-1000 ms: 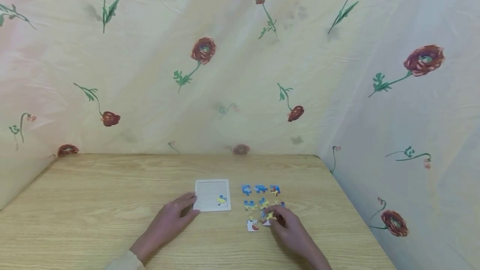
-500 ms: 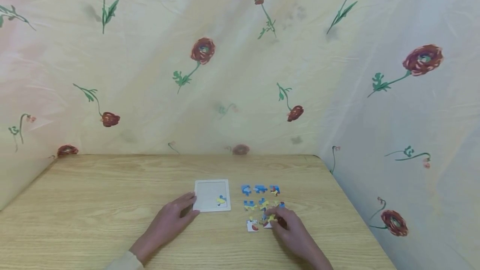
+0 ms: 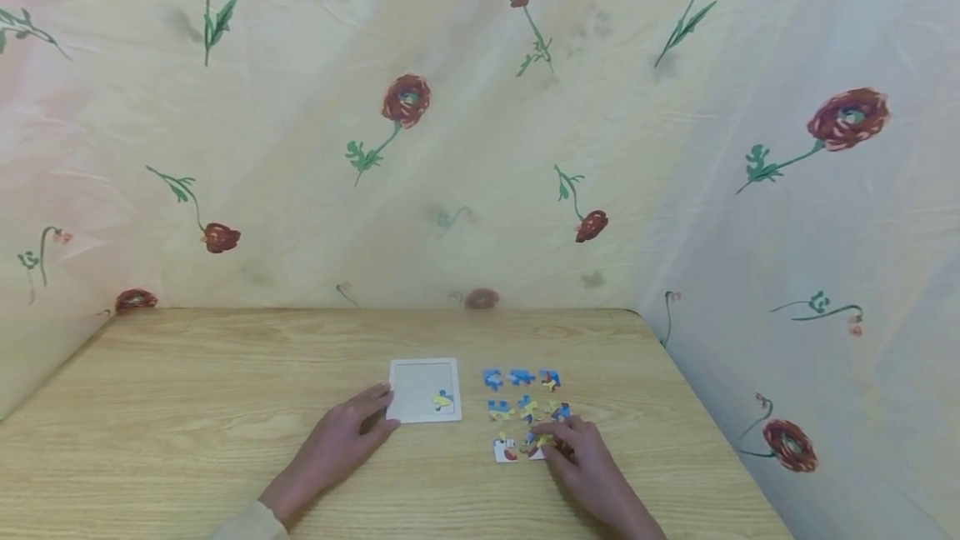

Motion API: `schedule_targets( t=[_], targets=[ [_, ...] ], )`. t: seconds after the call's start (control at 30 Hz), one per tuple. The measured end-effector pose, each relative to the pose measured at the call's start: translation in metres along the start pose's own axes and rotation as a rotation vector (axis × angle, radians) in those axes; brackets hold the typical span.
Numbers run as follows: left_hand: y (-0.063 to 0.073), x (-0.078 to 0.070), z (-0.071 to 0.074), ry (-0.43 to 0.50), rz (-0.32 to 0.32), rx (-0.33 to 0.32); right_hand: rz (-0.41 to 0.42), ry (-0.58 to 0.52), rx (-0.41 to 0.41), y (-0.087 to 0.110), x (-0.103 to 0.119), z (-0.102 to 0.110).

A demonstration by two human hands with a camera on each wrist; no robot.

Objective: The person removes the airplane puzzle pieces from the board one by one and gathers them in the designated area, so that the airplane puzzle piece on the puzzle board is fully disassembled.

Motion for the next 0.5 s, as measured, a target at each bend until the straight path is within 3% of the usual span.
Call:
schedule_targets(
  t=[0.2,0.5],
  targets=[
    [-0.0002,-0.0008,0.0001,0.0,-0.004,-0.003,-0.001,-0.035,-0.021,-0.0006,-0.0015,-0.0002],
    [-0.0011,0.0004,-0.0013,-0.005,-0.005,-0.008,-0.017,-0.022,0.044,-0.0006,-0.0059,-0.0032]
  ],
)
Point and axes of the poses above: each hand's wrist, its own y-axis away from the middle knuckle, its own z-axis out of the back of the hand, x = y × z, the point moved 10 cm from there along -y, towards the middle knuckle, and after that the axes turned 14 degrees about y, right-handed, at the moved point
